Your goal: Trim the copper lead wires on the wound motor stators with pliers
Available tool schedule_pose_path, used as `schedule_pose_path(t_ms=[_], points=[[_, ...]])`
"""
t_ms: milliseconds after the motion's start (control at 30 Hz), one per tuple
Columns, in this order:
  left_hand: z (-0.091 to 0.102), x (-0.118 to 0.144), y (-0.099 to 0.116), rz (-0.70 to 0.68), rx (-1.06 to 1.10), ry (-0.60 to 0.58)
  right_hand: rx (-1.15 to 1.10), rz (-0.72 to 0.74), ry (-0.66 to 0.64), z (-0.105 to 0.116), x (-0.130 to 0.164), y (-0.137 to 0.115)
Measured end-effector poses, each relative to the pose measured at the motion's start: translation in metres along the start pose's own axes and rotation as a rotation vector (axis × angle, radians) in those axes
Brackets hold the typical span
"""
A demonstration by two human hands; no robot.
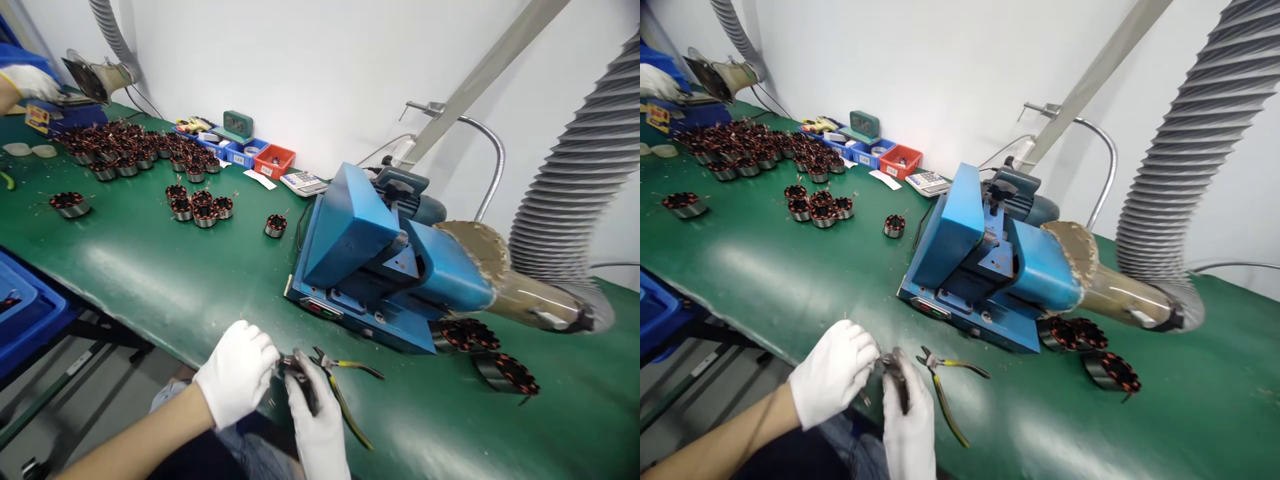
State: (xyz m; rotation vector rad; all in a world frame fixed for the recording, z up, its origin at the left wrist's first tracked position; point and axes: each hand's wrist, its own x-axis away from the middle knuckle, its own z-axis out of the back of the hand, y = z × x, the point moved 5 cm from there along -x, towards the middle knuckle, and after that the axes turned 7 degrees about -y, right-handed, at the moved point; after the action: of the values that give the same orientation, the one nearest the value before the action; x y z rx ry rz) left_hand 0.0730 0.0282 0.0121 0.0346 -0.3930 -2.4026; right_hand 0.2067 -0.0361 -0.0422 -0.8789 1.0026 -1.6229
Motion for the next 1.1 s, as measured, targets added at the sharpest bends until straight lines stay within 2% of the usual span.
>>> schedule_pose_path(t_ms=[100,167,400,600,700,900,967,1033,1100], points=[[-0.002,-0.001,-0.001,-0.024,0.001,-0.005,0.125,0.253,0.022,0.002,-0.002,-0.011],[-0.002,-0.001,-0.002,-0.033,0.003,0.0,0.153,0.328,-0.023,0.0,-0.007,-0.018],[-0.002,-0.001,-0.003,-0.038,0.012,0.008,0.093,0.053,-0.1,-0.003,-0.025,-0.031],[-0.003,-0.002,-0.002,-0.026,0.048,0.053,-0.285,-0.187,-0.105,-0.011,-0.013,-0.005],[-0.003,-0.002,-0.003,-0.005,0.057,0.08,-0.253,-0.213,-0.028,-0.013,-0.004,0.005],[-0.002,-0.004,-0.002,0.016,0.063,0.078,-0.164,-0.183,0.076,-0.011,0.005,0.008],[-0.001,-0.004,-0.002,0.019,0.063,0.079,-0.087,-0.103,0.131,-0.007,0.005,0.008],[-0.001,-0.003,-0.002,0.026,0.061,0.076,0.064,0.089,0.149,-0.004,0.004,0.001],[-0.001,-0.003,-0.003,0.019,0.062,0.068,0.233,0.301,0.112,-0.004,0.002,-0.009]])
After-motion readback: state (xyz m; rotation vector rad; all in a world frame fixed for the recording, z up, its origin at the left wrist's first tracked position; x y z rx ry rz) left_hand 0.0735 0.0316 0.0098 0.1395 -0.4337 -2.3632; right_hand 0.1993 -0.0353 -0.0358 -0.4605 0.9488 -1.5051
